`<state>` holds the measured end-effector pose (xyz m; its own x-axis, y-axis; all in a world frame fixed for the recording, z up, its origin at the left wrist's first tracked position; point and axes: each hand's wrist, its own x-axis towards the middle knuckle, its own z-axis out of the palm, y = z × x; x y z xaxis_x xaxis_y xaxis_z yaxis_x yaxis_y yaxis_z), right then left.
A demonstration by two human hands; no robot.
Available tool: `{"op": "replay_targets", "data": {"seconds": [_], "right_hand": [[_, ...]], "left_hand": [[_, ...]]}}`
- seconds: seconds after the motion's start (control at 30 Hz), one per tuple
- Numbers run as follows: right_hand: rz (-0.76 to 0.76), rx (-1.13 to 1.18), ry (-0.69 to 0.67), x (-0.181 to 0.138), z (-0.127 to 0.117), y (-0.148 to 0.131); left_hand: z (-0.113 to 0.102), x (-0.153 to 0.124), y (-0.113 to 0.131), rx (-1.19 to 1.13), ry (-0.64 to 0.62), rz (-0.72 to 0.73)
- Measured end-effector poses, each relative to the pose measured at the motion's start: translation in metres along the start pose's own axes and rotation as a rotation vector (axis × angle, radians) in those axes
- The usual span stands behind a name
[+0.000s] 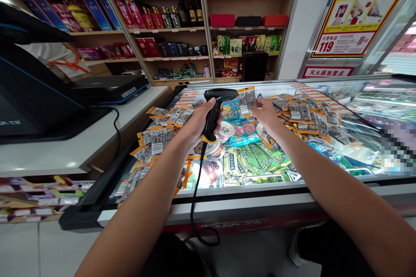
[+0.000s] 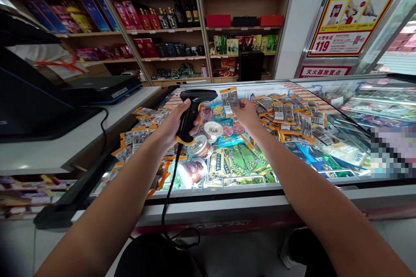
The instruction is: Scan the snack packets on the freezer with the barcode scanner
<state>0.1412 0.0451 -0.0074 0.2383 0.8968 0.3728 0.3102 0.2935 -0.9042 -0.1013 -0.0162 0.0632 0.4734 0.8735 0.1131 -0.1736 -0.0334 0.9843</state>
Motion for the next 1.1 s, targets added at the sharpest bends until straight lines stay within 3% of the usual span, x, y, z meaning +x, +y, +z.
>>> {"op": "replay_targets", "data": {"seconds": [0.23, 0.33, 0.4, 0.6, 0.73, 0.87, 0.97, 1.1], "right_hand": [[-0.279, -0.679, 0.145, -0.005, -0.033, -0.01], [-0.338, -0.792, 0.182, -0.016, -0.029, -0.021], [-0.389, -0.719, 0.056, -0.029, -0.014, -0.032], [-0.53, -0.444, -0.591, -0.096, 0.062, -0.054], [-0.62, -0.585, -0.725, -0.127, 0.094, -0.053], [-0.659, -0.685, -0.778, -0.126, 0.095, -0.053], [-0.637, -0.678, -0.784, -0.114, 0.079, -0.055], [-0.488, -0.619, -0.819, -0.094, 0.05, -0.054]], "left_hand": [[-0.005, 0.004, 0.001, -0.091, 0.171, 0.049], [-0.013, 0.005, 0.003, -0.129, 0.27, 0.067], [-0.018, 0.005, 0.005, -0.146, 0.323, 0.077], [-0.025, 0.002, 0.012, -0.145, 0.409, 0.13], [-0.026, 0.001, 0.012, -0.115, 0.431, 0.138], [-0.026, 0.002, 0.01, -0.111, 0.407, 0.14], [-0.026, 0.002, 0.01, -0.081, 0.411, 0.124], [-0.023, 0.003, 0.009, -0.073, 0.435, 0.117]]}}
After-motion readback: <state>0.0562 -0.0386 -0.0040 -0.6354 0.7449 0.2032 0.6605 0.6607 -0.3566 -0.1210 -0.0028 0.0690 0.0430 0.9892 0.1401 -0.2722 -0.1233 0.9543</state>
